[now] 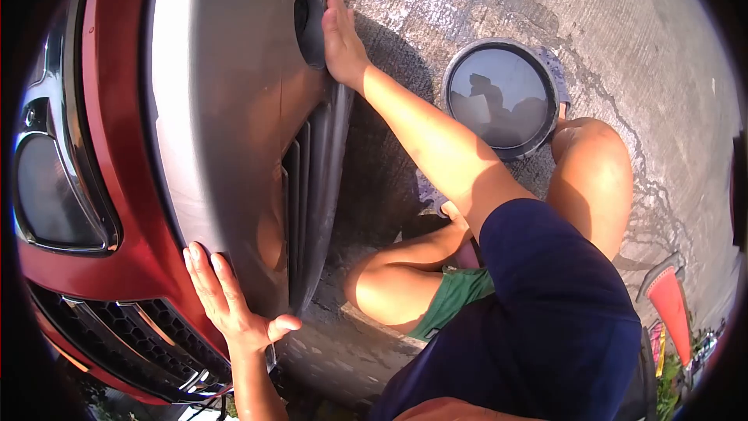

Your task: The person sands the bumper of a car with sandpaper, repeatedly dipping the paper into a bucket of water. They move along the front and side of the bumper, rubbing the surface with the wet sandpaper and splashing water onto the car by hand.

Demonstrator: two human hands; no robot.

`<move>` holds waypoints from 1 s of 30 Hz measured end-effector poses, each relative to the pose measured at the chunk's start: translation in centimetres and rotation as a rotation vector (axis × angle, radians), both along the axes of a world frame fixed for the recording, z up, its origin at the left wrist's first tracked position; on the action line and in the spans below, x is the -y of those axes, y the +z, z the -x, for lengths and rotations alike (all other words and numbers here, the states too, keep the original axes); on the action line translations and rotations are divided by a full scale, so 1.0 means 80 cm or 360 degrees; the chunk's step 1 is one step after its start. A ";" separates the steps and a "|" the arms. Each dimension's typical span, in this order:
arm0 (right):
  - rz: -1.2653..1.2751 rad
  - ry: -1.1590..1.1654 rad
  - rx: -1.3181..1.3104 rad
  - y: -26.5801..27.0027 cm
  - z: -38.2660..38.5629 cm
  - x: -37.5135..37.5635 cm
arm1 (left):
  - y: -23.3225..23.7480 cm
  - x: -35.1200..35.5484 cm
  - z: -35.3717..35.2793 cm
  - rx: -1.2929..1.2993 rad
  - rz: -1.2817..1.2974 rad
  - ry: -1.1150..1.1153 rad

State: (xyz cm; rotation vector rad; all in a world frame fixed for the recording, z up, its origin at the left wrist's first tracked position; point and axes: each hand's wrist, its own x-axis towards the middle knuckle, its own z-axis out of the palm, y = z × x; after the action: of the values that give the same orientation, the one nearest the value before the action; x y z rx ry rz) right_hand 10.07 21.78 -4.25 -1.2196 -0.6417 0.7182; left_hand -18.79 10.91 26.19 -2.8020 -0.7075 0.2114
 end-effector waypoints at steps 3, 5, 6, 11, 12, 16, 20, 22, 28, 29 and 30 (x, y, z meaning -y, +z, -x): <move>-0.0203 0.0136 0.0147 -0.016 0.141 0.114 | 0.000 0.002 -0.002 0.0023 0.0023 0.0004; -0.0107 0.0113 0.0368 -0.030 0.139 0.110 | -0.002 0.001 -0.004 0.0038 0.0027 0.0002; -0.0024 0.0056 0.0453 -0.042 0.109 0.080 | -0.001 0.002 -0.002 0.0031 0.0031 0.0006; -0.0098 0.0023 0.0014 -0.015 -0.003 0.003 | 0.000 0.002 0.002 -0.0010 -0.0004 0.0000; -0.0132 -0.0094 0.0128 -0.029 0.021 0.009 | -0.001 0.002 0.000 -0.0002 -0.0011 0.0003; -0.0289 0.0333 -0.0567 -0.015 -0.063 -0.077 | -0.001 0.002 -0.001 -0.0002 -0.0004 -0.0027; -0.0488 0.0000 0.0296 0.100 -0.055 -0.013 | 0.000 0.003 -0.002 -0.0022 -0.0013 -0.0001; -0.0492 -0.0040 0.0513 0.059 -0.040 -0.003 | 0.000 0.001 -0.003 -0.0017 -0.0025 0.0001; -0.0441 0.0116 0.0208 0.115 -0.073 -0.013 | 0.000 0.005 -0.002 -0.0082 -0.0064 0.0009; -0.0513 0.0147 0.0434 0.089 -0.051 0.013 | 0.000 0.005 -0.003 -0.0084 -0.0074 0.0006; -0.0577 0.0171 0.0450 0.074 -0.040 0.016 | 0.002 0.005 -0.004 -0.0082 -0.0070 0.0007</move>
State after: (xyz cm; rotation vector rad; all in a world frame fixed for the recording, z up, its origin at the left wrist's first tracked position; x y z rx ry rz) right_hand 13.30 20.50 1.68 -0.9607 -1.0305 0.4924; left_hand -18.44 10.52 26.34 -2.7435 -0.6981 0.2646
